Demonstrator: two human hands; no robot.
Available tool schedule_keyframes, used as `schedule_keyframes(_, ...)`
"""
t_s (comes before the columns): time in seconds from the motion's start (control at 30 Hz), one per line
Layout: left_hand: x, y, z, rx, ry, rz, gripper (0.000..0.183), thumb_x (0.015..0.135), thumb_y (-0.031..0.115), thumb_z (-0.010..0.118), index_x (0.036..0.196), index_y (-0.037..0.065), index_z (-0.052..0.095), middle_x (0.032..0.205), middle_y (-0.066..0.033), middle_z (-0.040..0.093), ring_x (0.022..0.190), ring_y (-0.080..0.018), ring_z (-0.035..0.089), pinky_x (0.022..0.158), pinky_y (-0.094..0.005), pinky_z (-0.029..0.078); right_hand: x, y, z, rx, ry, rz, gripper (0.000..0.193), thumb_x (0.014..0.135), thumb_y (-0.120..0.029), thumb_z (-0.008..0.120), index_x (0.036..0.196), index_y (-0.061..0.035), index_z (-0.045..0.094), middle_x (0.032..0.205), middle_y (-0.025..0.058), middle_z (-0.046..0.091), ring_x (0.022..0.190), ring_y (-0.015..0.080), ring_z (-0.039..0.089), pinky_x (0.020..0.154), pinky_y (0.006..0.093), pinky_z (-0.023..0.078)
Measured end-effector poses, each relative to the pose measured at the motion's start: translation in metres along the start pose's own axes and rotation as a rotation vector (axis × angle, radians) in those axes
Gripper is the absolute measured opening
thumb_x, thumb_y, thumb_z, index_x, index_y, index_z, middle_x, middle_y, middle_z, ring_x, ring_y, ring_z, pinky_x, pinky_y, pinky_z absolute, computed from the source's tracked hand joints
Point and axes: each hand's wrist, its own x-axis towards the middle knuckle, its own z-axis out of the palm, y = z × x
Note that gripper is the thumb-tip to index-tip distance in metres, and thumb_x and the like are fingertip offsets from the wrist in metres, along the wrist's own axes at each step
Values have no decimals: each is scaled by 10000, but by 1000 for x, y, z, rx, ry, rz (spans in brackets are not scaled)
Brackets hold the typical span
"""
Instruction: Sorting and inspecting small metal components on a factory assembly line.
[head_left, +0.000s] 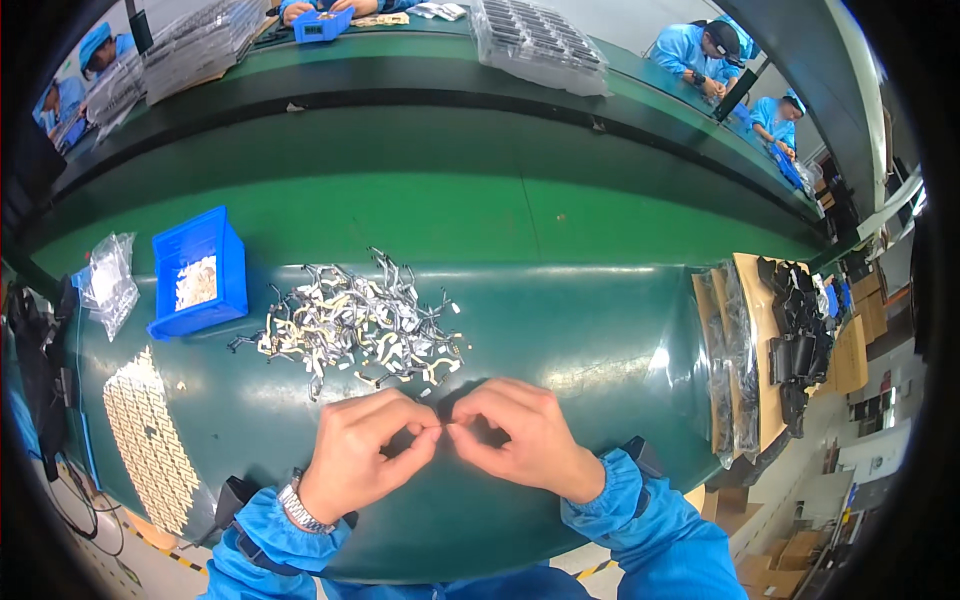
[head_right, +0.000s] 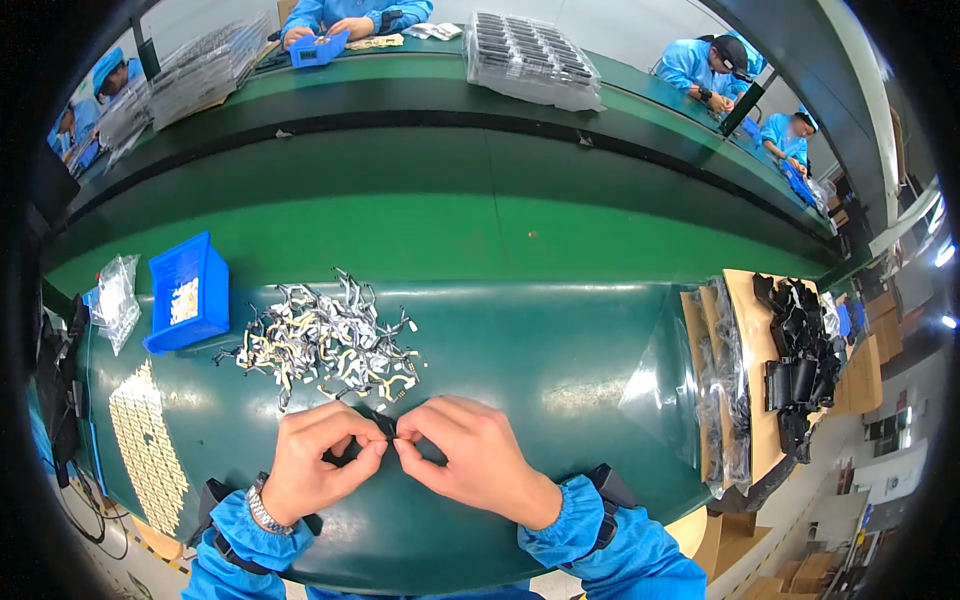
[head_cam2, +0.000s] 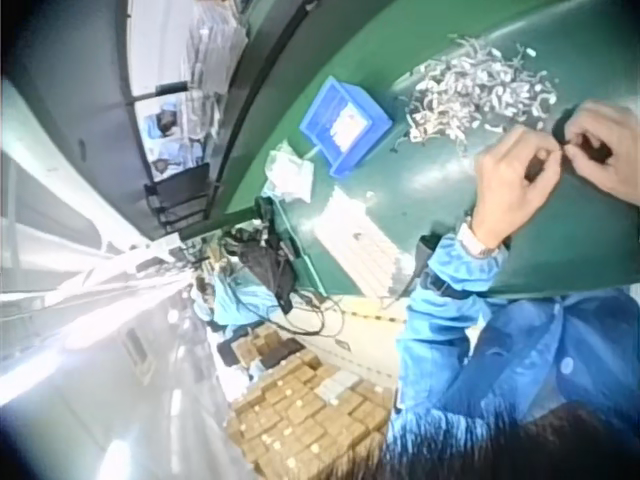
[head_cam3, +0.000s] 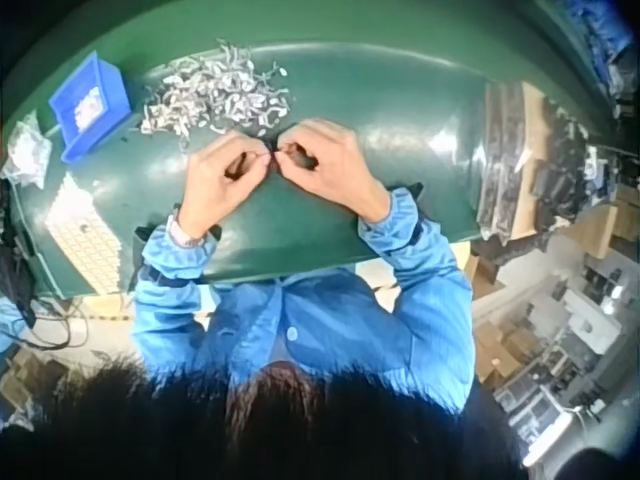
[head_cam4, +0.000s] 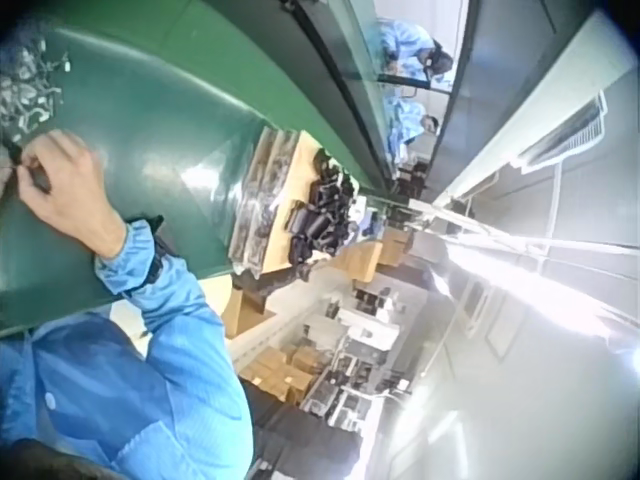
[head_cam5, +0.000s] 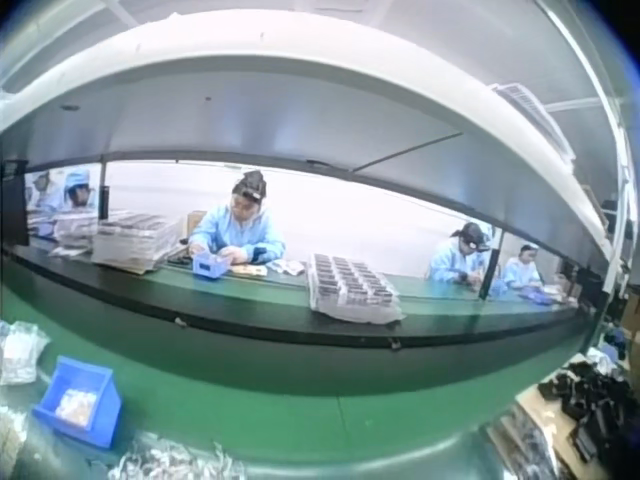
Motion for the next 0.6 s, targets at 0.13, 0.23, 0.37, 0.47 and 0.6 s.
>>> schedule_keyframes(0.13,1,1,-1,-13,42,-12,101,785,35,768,854,65,700,739,-31,639,509,-136,556,465,-289,424,2,-2,-2,-13,16,-58,204,777,-109,812,945,-81,699,796,17,678,612,150,578,542,293,473)
schedule_keyframes(0.23,4,4,6,-76,111,-20,100,793,14,757,859,52,692,727,-24,590,495,-92,469,456,-271,361,-2,-8,-10,-46,11,54,304,791,-133,807,1068,-92,687,824,21,677,668,186,628,589,318,507)
schedule_keyframes(0.37,-3,3,6,-46,167,-76,64,835,-11,691,838,24,638,752,-16,580,597,-80,492,521,-230,369,-6,-2,-11,-2,23,170,484,829,-135,745,1280,-89,573,896,69,651,807,267,670,691,378,535)
schedule_keyframes(0.47,-4,7,9,-123,244,-147,78,883,-8,664,835,19,609,774,5,537,608,-44,448,510,-215,310,-1,1,-18,48,147,206,489,829,-72,761,1290,-82,599,943,37,663,718,115,584,643,271,510)
schedule_keyframes(0.6,-12,-6,1,-212,305,-117,54,873,-42,671,900,-11,635,778,-15,523,576,-40,445,491,-211,323,-44,-12,-60,-170,441,203,453,828,-114,779,1253,-90,624,1080,55,691,832,177,604,752,318,536)
